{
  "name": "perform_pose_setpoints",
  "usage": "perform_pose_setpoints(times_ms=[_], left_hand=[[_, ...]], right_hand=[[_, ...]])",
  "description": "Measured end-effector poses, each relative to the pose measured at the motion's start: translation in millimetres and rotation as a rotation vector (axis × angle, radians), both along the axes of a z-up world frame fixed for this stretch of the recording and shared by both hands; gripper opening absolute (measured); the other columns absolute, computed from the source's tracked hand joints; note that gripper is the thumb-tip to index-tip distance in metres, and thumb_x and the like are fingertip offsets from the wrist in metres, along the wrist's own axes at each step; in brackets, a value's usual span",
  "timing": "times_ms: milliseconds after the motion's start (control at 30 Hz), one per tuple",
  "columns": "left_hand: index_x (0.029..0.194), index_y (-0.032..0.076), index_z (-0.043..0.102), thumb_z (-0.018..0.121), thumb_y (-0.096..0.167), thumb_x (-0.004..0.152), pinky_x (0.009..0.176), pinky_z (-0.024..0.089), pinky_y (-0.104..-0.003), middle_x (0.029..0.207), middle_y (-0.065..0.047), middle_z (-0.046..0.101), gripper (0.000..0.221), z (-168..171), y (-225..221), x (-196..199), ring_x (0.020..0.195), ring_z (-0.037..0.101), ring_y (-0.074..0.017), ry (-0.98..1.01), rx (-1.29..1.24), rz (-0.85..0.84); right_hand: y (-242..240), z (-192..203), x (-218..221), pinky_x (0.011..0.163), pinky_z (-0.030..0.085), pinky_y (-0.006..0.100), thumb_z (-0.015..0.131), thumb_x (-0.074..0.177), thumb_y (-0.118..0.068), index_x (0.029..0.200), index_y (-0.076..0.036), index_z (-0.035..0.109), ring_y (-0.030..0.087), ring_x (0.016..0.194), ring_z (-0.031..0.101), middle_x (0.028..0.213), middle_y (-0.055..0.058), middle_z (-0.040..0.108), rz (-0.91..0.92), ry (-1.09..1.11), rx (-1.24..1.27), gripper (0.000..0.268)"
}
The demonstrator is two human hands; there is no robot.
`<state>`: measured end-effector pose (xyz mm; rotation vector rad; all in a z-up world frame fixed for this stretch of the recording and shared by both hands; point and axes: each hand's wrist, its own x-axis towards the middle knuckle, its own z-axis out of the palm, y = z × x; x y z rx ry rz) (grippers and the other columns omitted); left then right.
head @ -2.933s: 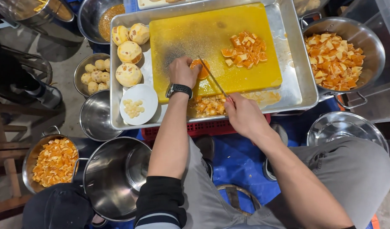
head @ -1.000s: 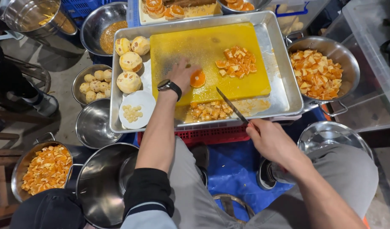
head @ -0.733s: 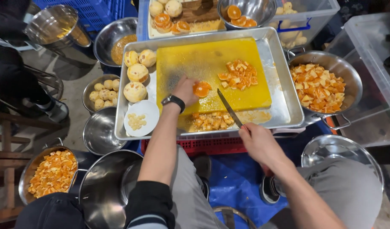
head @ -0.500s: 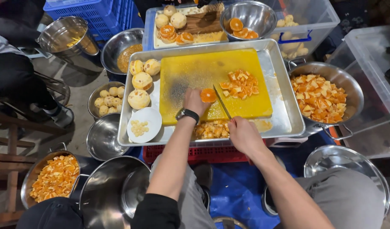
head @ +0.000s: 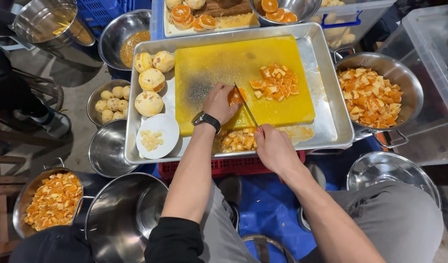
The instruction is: Slicing and dicing oranges on a cutting board using a knife in a food preparation setting.
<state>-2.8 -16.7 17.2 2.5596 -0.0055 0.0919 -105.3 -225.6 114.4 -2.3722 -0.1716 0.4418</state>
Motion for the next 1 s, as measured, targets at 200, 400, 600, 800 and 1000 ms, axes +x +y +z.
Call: perform_pose_setpoints(times_ms=[200, 400, 600, 800, 1000], left_hand=[[0.123, 0.013, 0.072, 0.088, 0.032, 0.08, 0.095, 0.058, -0.043, 0.115, -0.006, 0.061, 0.049, -1.1, 2.4, 3.6, 0.111, 0.067, -0.0297, 0.013, 0.009, 0.001], [0.124, 0.008, 0.071, 0.087, 0.027, 0.083, 0.095, 0.057, -0.047, 0.116, -0.011, 0.061, 0.048, 3.5, 0.9, -1.0, 0.112, 0.067, -0.0346, -0.016, -0.016, -0.005], [0.127, 0.008, 0.07, 0.093, 0.03, 0.076, 0.096, 0.058, -0.04, 0.116, -0.009, 0.061, 0.06, 3.3, 2.8, -6.8, 0.112, 0.068, -0.0296, 0.02, -0.098, 0.054], [0.114, 0.014, 0.076, 0.094, 0.022, 0.074, 0.084, 0.062, -0.036, 0.099, -0.003, 0.063, 0.045, -15.1, 14.1, -4.9, 0.089, 0.073, -0.0208, -0.093, -0.106, 0.042], [0.103, 0.011, 0.079, 0.093, 0.02, 0.074, 0.078, 0.061, -0.035, 0.08, -0.005, 0.065, 0.034, -10.3, 14.3, -6.2, 0.08, 0.074, -0.0229, -0.091, -0.132, 0.051]], right_hand=[[25.9, -26.7, 49.8, 0.074, 0.059, 0.051, 0.044, 0.105, -0.025, 0.105, -0.001, 0.068, 0.045, 0.092, 0.073, 0.087, 0.026, 0.071, 0.015, -0.021, -0.021, 0.034], [-15.7, 0.8, -17.9, 0.085, 0.054, 0.063, 0.04, 0.105, -0.035, 0.11, 0.002, 0.068, 0.055, 0.105, 0.068, 0.096, 0.036, 0.071, 0.032, 0.102, -0.155, 0.047], [-17.1, -0.7, -6.8, 0.085, 0.055, 0.061, 0.044, 0.104, -0.031, 0.11, -0.002, 0.068, 0.054, 0.107, 0.067, 0.096, 0.035, 0.071, 0.006, 0.008, -0.108, 0.038], [-1.3, 18.2, -19.7, 0.087, 0.055, 0.062, 0.045, 0.104, -0.025, 0.117, 0.0, 0.065, 0.053, 0.108, 0.067, 0.1, 0.035, 0.072, 0.044, 0.001, -0.061, 0.035], [11.1, 1.8, -7.0, 0.081, 0.059, 0.054, 0.041, 0.106, -0.024, 0.113, 0.003, 0.066, 0.049, 0.099, 0.072, 0.095, 0.033, 0.071, 0.047, 0.013, -0.043, 0.037]])
